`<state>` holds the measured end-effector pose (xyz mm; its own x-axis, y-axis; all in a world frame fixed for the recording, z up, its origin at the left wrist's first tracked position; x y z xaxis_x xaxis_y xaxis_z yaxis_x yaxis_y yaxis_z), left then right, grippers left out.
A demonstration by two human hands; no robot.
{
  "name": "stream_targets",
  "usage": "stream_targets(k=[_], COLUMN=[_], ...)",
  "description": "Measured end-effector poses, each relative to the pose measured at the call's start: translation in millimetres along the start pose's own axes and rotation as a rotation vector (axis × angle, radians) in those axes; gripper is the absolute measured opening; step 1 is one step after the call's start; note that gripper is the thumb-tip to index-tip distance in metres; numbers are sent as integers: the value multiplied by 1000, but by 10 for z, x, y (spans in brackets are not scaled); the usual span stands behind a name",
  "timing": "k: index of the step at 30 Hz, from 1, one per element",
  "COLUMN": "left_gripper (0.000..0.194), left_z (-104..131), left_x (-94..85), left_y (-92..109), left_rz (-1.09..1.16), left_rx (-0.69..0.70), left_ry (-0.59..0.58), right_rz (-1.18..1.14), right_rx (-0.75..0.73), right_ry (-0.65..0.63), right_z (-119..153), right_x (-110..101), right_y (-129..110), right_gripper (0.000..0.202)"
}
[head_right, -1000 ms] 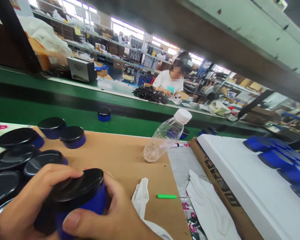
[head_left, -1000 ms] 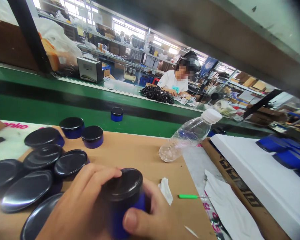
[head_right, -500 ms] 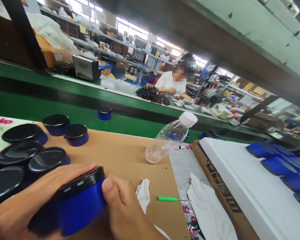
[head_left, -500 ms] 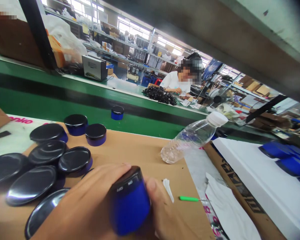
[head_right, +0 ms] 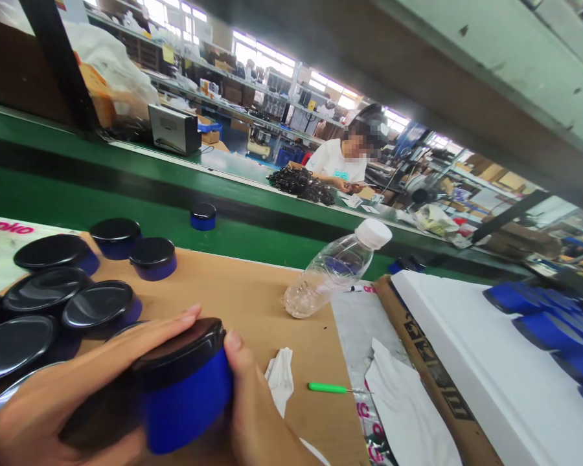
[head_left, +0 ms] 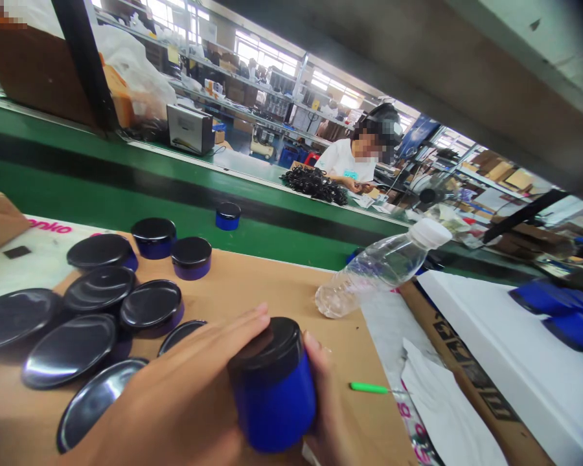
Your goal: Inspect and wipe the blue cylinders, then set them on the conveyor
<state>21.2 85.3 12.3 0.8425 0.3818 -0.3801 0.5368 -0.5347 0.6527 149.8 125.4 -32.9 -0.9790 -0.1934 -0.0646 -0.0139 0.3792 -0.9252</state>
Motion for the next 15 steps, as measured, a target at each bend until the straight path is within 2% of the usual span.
stream_targets(k=[1, 3, 4, 5, 8, 11, 13, 15], left_gripper=[59, 61, 65, 70, 81, 77, 73, 70], left_z=[-3, -18, -24, -27, -33, -86, -100, -93], left_x=[-10, -25, -11, 19, 127, 135, 164, 183], left_y=[-3, -5, 1, 15, 83, 68, 72, 61], left_rz=[-5, 7, 21, 38, 125, 170, 171, 194], left_rx=[33, 69, 79, 90, 109, 19, -25, -85], left_ry=[1, 7, -8, -36, -134, -139, -211, -291], right_rz=[-78, -149, -102, -3, 276, 335, 360, 454], right_rx=[-10, -18, -6, 17, 55, -89, -188, -341], right_ry=[36, 100, 102, 86, 8, 13, -23, -41], right_z=[-12, -19, -13, -2, 28, -25, -71, -107], right_x=[-63, -162, -173, -165, -140, -183, -184, -205], right_y=[-27, -109, -146, -176, -282, -534, -680, -829], right_gripper=[64, 89, 100, 103, 79, 56, 36, 33])
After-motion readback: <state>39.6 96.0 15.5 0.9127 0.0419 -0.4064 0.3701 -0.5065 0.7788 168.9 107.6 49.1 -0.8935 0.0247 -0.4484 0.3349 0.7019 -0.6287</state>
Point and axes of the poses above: each hand's wrist, its own z-axis away from the middle knuckle, its own x-axis out of the palm, y = z × x, the point moved 9 cm from there along -z, towards the middle knuckle, and after that the axes turned 13 degrees about y, right-handed, at the moved point
